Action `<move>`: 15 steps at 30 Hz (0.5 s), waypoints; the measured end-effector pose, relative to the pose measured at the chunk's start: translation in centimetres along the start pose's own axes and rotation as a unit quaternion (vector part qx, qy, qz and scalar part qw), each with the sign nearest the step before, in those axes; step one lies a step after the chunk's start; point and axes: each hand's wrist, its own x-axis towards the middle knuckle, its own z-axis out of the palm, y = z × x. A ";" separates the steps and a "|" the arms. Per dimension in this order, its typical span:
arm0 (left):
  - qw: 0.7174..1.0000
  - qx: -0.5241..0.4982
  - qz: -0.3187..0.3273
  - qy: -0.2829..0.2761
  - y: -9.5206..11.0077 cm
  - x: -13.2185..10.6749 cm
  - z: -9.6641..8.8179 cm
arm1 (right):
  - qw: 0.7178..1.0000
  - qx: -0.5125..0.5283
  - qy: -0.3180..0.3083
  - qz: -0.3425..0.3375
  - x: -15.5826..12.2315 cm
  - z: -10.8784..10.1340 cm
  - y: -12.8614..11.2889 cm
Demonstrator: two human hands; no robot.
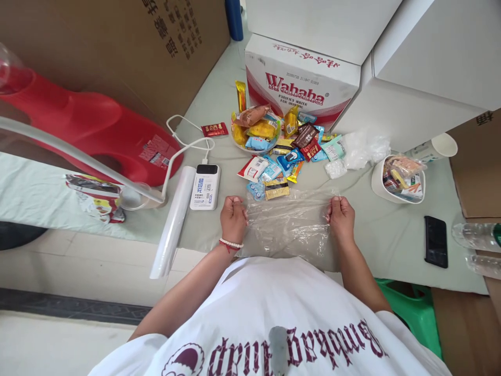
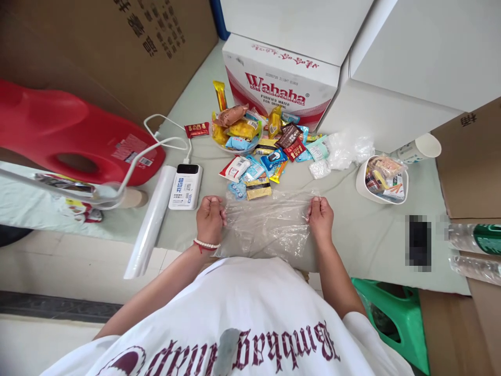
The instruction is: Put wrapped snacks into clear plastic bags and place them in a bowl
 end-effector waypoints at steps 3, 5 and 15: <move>0.998 0.059 0.029 0.007 -0.4 1.2 -0.3 | 0.999 -0.047 -0.026 0.007 1.1 -1.0 1.0; 0.991 0.106 0.076 0.010 0.0 1.9 -0.4 | 0.996 -0.078 -0.052 0.007 2.3 -1.5 1.4; 0.770 0.393 0.456 -0.211 0.9 -3.5 0.6 | 0.877 -0.377 0.081 -0.287 2.6 -2.7 -2.3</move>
